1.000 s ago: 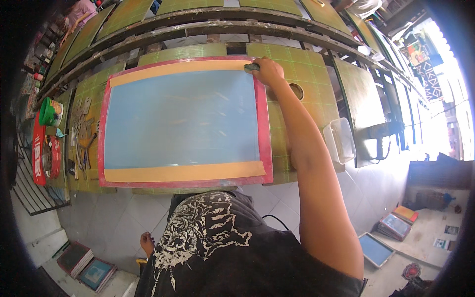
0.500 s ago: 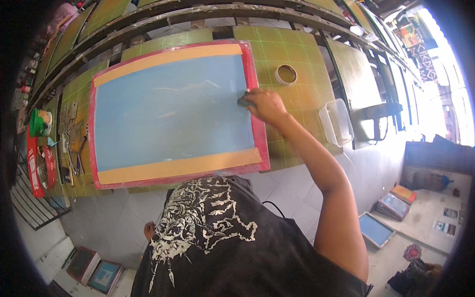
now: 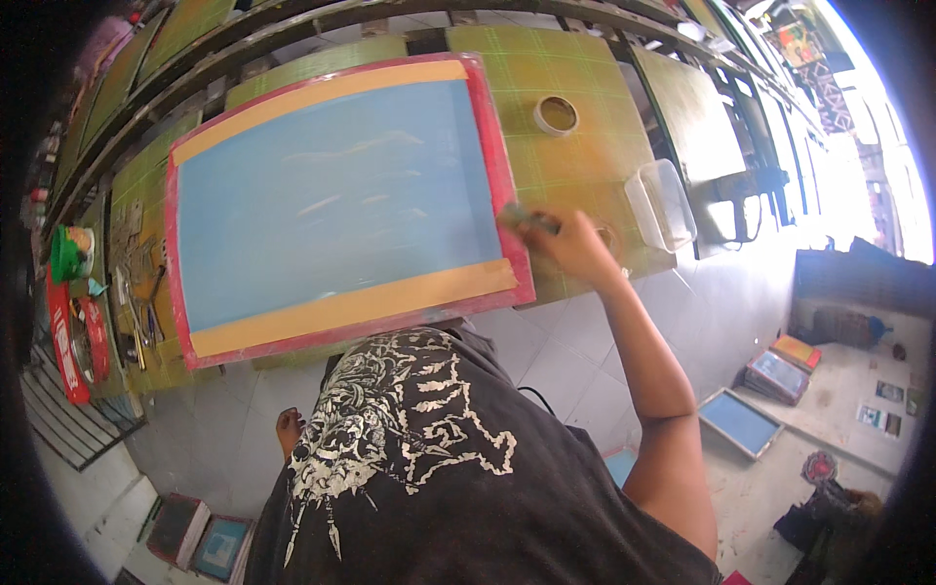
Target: The person applies adhesive tape to the edges of a screen printing frame by hand, smoothing the tape onto the screen and frame and cutting it with a tool.
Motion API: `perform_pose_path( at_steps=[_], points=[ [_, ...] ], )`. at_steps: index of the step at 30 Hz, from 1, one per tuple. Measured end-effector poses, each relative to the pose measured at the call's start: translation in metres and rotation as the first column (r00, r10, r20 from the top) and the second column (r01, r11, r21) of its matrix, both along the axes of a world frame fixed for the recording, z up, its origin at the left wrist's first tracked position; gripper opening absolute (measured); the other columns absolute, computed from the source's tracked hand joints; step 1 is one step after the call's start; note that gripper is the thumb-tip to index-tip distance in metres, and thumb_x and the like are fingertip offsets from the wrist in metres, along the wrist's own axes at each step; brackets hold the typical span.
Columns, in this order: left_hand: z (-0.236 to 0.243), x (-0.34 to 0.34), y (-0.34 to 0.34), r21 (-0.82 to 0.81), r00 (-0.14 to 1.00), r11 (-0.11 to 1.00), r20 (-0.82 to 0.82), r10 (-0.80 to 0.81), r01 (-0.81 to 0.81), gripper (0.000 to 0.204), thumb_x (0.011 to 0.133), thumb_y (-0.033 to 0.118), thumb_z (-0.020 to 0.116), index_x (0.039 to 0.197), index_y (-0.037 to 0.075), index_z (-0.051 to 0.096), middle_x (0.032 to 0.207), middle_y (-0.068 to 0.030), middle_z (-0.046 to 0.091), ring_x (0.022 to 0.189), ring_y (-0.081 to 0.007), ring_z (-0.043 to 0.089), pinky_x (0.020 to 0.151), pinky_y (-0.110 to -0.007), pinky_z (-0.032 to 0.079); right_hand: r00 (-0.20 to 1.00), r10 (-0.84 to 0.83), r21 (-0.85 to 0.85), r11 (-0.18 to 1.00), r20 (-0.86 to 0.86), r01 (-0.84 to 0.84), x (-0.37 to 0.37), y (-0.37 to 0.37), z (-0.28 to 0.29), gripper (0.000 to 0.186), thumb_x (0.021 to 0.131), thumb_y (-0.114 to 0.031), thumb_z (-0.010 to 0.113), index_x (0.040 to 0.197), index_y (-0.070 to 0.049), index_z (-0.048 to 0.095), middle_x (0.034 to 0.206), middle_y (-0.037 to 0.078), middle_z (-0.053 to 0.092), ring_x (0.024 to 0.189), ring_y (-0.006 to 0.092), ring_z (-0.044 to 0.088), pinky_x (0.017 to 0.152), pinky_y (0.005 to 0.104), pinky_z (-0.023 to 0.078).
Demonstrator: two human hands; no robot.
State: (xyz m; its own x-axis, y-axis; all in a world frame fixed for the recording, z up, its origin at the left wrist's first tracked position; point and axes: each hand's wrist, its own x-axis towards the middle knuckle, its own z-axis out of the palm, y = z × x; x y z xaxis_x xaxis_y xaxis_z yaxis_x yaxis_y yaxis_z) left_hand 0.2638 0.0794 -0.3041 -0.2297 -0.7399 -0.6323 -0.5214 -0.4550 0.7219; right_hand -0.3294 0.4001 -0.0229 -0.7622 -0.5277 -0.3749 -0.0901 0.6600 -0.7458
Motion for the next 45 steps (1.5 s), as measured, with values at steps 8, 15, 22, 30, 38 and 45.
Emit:
perform_pose_path(
  at_steps=[8, 15, 22, 30, 38, 45],
  points=[
    [0.004, 0.021, -0.014, -0.027, 1.0, 0.999, 0.02, -0.02, 0.021, 0.017, 0.096, 0.024, 0.062, 0.099, 0.008, 0.065, 0.081, -0.0008, 0.061, 0.069, -0.0112, 0.058, 0.058, -0.025, 0.045, 0.996, 0.093, -0.403, 0.912, 0.011, -0.08, 0.016, -0.163, -0.004, 0.039, 0.093, -0.029, 0.064, 0.117, 0.001, 0.063, 0.098, 0.009, 0.066, 0.09, 0.0162, 0.061, 0.081, 0.0316, 0.049],
    [0.003, 0.066, -0.024, 0.042, 0.994, 0.994, 0.035, 0.102, -0.104, 0.022, 0.095, 0.026, 0.062, 0.1, 0.006, 0.065, 0.083, -0.0018, 0.063, 0.072, -0.0129, 0.06, 0.061, -0.027, 0.047, 0.699, 0.453, -0.15, 0.771, -0.553, -0.619, 0.068, -0.419, 0.004, 0.04, 0.084, -0.033, 0.067, 0.117, -0.009, 0.069, 0.111, 0.017, 0.068, 0.102, 0.0349, 0.065, 0.091, 0.0415, 0.05],
    [-0.025, 0.18, -0.004, 0.121, 0.931, 0.923, 0.065, 0.359, -0.365, 0.018, 0.092, 0.022, 0.063, 0.103, 0.007, 0.066, 0.084, -0.0047, 0.064, 0.068, -0.0134, 0.06, 0.057, -0.027, 0.048, 0.518, 0.51, 0.249, 0.834, -0.687, -0.492, 0.065, -0.607, -0.03, 0.045, 0.087, -0.045, 0.065, 0.119, -0.014, 0.069, 0.116, 0.015, 0.065, 0.112, 0.0332, 0.061, 0.091, 0.046, 0.05],
    [-0.058, 0.273, 0.007, 0.301, 0.875, 0.823, 0.12, 0.469, -0.482, 0.018, 0.092, 0.021, 0.064, 0.102, 0.006, 0.064, 0.08, -0.0038, 0.06, 0.062, -0.0146, 0.058, 0.052, -0.028, 0.048, 0.44, 0.623, 0.456, 0.779, -0.647, -0.431, 0.078, -0.632, -0.073, 0.043, 0.089, -0.049, 0.06, 0.115, -0.016, 0.07, 0.113, 0.011, 0.068, 0.102, 0.0314, 0.066, 0.085, 0.0458, 0.053],
    [-0.064, 0.222, -0.08, 0.25, 0.954, 0.921, 0.048, 0.295, -0.298, 0.023, 0.093, 0.026, 0.06, 0.106, 0.007, 0.064, 0.088, -0.0045, 0.064, 0.07, -0.0142, 0.062, 0.06, -0.027, 0.048, 0.215, 0.77, 0.461, 0.553, -0.6, -0.694, 0.181, -0.549, -0.066, 0.032, 0.087, -0.034, 0.062, 0.116, -0.021, 0.07, 0.108, 0.007, 0.069, 0.094, 0.0286, 0.068, 0.074, 0.0439, 0.056],
    [-0.045, 0.172, -0.153, 0.227, 0.976, 0.95, 0.001, 0.219, -0.213, 0.022, 0.094, 0.027, 0.06, 0.105, 0.009, 0.065, 0.089, -0.0021, 0.064, 0.072, -0.0119, 0.06, 0.063, -0.025, 0.046, 0.11, 0.881, 0.387, 0.31, -0.459, -0.868, 0.28, -0.468, -0.045, 0.028, 0.082, -0.026, 0.066, 0.105, -0.012, 0.071, 0.108, 0.007, 0.066, 0.088, 0.0292, 0.064, 0.078, 0.0425, 0.052]
  ],
)
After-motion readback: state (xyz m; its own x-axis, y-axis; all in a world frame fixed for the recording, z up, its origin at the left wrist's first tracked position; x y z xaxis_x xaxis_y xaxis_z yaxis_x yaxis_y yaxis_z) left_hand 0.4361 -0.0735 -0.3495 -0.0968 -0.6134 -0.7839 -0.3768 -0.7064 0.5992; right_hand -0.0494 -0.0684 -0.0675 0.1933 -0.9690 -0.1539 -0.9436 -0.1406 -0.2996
